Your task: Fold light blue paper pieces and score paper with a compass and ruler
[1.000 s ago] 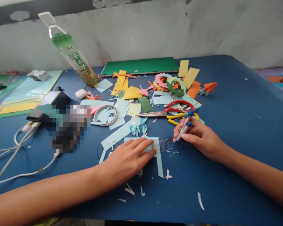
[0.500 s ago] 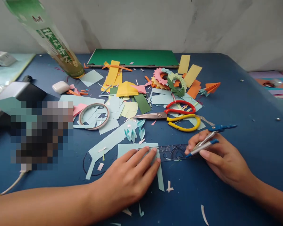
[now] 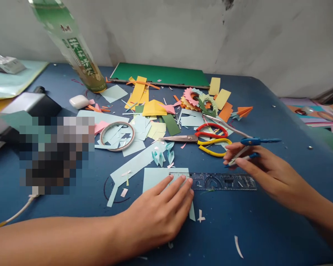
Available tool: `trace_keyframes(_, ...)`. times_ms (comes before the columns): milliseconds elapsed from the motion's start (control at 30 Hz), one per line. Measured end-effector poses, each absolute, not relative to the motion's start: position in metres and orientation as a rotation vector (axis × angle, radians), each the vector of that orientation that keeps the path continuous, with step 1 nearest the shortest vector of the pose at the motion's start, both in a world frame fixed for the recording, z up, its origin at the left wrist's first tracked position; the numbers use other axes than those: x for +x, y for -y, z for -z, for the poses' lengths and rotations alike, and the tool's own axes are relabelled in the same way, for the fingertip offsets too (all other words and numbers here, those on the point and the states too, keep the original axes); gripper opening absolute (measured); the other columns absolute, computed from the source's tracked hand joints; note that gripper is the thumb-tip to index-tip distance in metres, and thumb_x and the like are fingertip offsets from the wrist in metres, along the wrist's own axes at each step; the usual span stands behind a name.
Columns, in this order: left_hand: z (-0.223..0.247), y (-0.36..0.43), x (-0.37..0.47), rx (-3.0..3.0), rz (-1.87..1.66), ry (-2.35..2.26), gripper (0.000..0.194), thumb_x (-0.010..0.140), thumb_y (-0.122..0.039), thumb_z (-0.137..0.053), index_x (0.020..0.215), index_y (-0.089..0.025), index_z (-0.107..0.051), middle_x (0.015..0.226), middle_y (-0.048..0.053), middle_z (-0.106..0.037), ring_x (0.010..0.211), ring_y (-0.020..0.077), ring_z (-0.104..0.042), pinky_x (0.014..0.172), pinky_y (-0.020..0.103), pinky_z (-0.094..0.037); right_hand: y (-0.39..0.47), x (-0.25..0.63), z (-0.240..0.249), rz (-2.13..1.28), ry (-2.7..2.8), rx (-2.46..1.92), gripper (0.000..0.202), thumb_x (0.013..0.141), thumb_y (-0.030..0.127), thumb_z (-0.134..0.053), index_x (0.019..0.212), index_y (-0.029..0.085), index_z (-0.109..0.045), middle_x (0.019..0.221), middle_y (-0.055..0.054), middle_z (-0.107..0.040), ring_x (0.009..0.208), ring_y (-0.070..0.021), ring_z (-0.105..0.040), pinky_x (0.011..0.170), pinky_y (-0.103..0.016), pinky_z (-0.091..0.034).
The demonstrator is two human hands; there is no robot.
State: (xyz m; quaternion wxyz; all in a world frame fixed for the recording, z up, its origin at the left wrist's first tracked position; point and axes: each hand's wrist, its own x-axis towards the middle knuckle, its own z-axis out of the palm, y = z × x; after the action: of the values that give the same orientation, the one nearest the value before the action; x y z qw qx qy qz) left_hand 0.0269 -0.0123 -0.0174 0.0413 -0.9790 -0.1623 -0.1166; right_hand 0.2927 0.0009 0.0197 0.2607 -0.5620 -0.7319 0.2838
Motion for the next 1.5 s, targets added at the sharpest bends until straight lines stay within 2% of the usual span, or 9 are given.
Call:
trace_keyframes(233,0.026,0.026,0.032,-3.047,0.415,0.69,0.043,0.093,-0.032,-0.034,0.122,-0.004,-0.049,0.129,0.014,-0.052,0.116,0.0222,-0.049,0.096,0.032,-0.04,-0.006,0.304,-0.009,0.566,2.635,-1.179,0.029,0.085,0.01,-0.042,0.105,0.018,-0.06,0.095,-0.011,-0.066,0.083,-0.0263,-0.062,0.069,-0.039,-0.049)
trace_keyframes(500,0.021,0.022,0.031,-3.153,0.343,0.795,0.047,0.092,-0.035,-0.033,0.125,-0.004,-0.046,0.133,0.016,-0.046,0.122,0.0256,-0.043,0.099,0.032,-0.036,-0.01,0.32,0.005,0.981,2.394,-1.175,0.032,0.08,0.011,-0.056,0.106,0.027,-0.063,0.08,-0.008,-0.055,0.071,-0.022,-0.052,0.062,-0.035,-0.043)
trace_keyframes(633,0.022,0.022,0.031,-3.214,0.282,0.82,0.051,0.092,-0.037,-0.032,0.131,-0.005,-0.039,0.138,0.017,-0.04,0.126,0.027,-0.039,0.1,0.035,-0.035,-0.018,0.327,-0.011,1.091,2.292,-1.254,0.03,0.077,0.019,-0.062,0.105,0.029,-0.064,0.103,-0.013,-0.054,0.093,-0.0304,-0.05,0.072,-0.042,-0.037)
trace_keyframes(733,0.023,0.021,0.03,-3.237,0.267,0.825,0.053,0.091,-0.038,-0.031,0.132,-0.005,-0.037,0.139,0.017,-0.037,0.128,0.0281,-0.035,0.102,0.037,-0.034,-0.023,0.329,-0.02,1.03,2.219,-1.397,0.032,0.079,0.019,-0.056,0.109,0.029,-0.06,0.101,-0.012,-0.054,0.093,-0.0297,-0.05,0.07,-0.041,-0.035)
trace_keyframes(867,0.023,0.019,0.03,-3.263,0.259,0.829,0.056,0.091,-0.04,-0.03,0.135,-0.005,-0.033,0.142,0.018,-0.033,0.13,0.0291,-0.031,0.103,0.038,-0.033,-0.021,0.327,-0.022,0.861,2.254,-1.31,0.029,0.079,0.019,-0.053,0.103,0.033,-0.061,0.063,0.0,-0.048,0.051,-0.0139,-0.039,0.05,-0.028,-0.025)
trace_keyframes(967,0.023,0.019,0.03,-3.265,0.261,0.82,0.057,0.091,-0.04,-0.029,0.135,-0.004,-0.033,0.142,0.019,-0.032,0.13,0.0291,-0.031,0.103,0.038,-0.033,-0.016,0.322,-0.022,0.683,2.265,-1.244,0.038,0.081,0.012,-0.048,0.111,0.033,-0.058,0.052,0.002,-0.05,0.044,-0.0133,-0.038,0.047,-0.028,-0.026)
trace_keyframes(1233,0.025,0.019,0.03,-3.279,0.286,0.82,0.058,0.091,-0.04,-0.031,0.135,-0.004,-0.033,0.141,0.019,-0.033,0.13,0.0291,-0.032,0.102,0.038,-0.033,-0.017,0.287,-0.022,-0.782,1.359,-1.222,0.014,0.08,0.028,-0.059,0.092,0.026,-0.052,0.098,-0.006,-0.066,0.076,-0.0211,-0.064,0.056,-0.033,-0.045)
trace_keyframes(1367,0.026,0.019,0.03,-3.274,0.31,0.828,0.058,0.09,-0.04,-0.034,0.135,-0.004,-0.033,0.141,0.019,-0.033,0.13,0.0291,-0.032,0.103,0.039,-0.033,-0.022,0.273,-0.026,-0.773,1.285,-1.116,0.042,0.062,0.018,-0.075,0.091,0.028,-0.046,0.105,-0.004,-0.061,0.081,-0.0208,-0.064,0.059,-0.031,-0.045)
trace_keyframes(1500,0.025,0.019,0.03,-3.277,0.296,0.828,0.058,0.09,-0.04,-0.033,0.135,-0.004,-0.033,0.141,0.019,-0.033,0.13,0.0294,-0.032,0.103,0.038,-0.033,-0.031,0.267,-0.029,-0.674,1.281,-0.985,0.057,0.046,0.035,-0.085,0.084,0.03,-0.042,0.096,0.002,-0.057,0.078,-0.0174,-0.059,0.068,-0.032,-0.045)
